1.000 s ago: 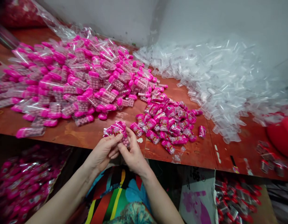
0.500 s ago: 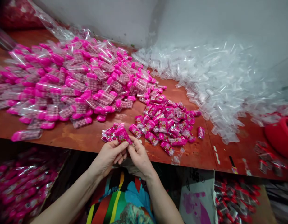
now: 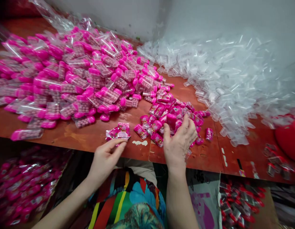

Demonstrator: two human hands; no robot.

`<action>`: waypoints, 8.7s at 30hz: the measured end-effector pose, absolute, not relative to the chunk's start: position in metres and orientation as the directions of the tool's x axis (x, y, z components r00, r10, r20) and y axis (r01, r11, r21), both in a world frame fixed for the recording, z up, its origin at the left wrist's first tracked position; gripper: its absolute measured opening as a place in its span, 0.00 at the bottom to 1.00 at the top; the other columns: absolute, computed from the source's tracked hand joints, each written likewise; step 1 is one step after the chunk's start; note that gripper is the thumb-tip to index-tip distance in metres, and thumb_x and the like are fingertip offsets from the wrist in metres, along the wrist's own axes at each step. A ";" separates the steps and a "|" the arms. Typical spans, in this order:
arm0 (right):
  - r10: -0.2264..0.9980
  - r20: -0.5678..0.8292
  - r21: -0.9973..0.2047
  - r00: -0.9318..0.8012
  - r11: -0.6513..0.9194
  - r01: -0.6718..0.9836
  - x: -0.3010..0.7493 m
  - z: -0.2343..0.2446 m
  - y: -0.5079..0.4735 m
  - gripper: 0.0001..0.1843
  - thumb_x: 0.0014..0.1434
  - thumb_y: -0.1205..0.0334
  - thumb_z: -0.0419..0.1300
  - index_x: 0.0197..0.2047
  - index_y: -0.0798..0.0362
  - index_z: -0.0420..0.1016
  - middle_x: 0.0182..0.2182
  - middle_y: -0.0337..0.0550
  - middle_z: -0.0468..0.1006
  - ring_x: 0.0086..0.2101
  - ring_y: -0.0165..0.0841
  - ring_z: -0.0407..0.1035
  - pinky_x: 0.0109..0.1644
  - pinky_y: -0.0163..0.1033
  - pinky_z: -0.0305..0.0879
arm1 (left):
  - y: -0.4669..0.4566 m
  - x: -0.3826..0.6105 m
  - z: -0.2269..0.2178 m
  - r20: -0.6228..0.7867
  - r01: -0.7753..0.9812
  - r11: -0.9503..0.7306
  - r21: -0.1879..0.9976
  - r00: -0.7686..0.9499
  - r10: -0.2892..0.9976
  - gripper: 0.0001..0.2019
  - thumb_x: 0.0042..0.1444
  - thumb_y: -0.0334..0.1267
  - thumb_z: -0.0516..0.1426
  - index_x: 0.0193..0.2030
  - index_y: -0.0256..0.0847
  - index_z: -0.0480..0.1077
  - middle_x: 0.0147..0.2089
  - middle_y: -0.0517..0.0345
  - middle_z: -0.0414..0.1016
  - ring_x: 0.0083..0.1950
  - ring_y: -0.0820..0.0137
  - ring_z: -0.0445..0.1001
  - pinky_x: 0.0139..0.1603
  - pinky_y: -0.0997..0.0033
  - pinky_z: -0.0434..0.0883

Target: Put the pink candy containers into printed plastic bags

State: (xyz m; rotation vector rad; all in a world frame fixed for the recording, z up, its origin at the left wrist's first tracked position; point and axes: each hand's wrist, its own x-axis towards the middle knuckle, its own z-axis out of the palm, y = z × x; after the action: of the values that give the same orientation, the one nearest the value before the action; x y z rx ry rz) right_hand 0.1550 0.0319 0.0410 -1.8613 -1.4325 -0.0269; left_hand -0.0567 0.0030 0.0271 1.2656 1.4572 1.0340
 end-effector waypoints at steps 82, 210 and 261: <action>0.949 0.297 -0.620 -0.100 0.272 0.736 0.048 0.000 0.142 0.20 0.62 0.67 0.53 0.58 0.57 0.67 0.51 0.55 0.72 0.51 0.44 0.66 0.55 0.48 0.63 | 0.066 -0.100 0.033 -0.521 -0.565 0.377 0.734 -0.112 0.846 0.13 0.42 0.39 0.69 0.24 0.33 0.71 0.15 0.67 0.61 0.15 0.83 0.54 0.17 0.80 0.51; 0.939 0.223 -0.949 0.263 0.147 0.281 0.073 -0.002 -0.002 0.14 0.57 0.65 0.62 0.47 0.48 0.68 0.39 0.40 0.73 0.39 0.33 0.70 0.46 0.41 0.67 | 0.009 -0.052 0.019 -0.550 -0.600 0.469 0.648 0.058 0.833 0.13 0.51 0.40 0.65 0.25 0.36 0.67 0.15 0.69 0.59 0.15 0.81 0.55 0.16 0.78 0.56; 0.943 -0.332 -0.854 0.025 -0.289 -0.432 0.056 0.012 -0.015 0.17 0.62 0.48 0.57 0.48 0.49 0.61 0.24 0.32 0.70 0.15 0.21 0.54 0.15 0.26 0.49 | 0.010 -0.058 0.021 -0.468 -0.613 0.436 0.659 0.119 0.876 0.13 0.54 0.45 0.62 0.29 0.38 0.67 0.13 0.66 0.62 0.16 0.76 0.62 0.21 0.75 0.62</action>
State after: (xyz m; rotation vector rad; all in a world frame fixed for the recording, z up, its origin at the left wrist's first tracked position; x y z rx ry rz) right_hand 0.0561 -0.0152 0.0116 -1.1396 -0.6377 1.5381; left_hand -0.0580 0.0105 0.0206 0.3390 0.9388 1.1183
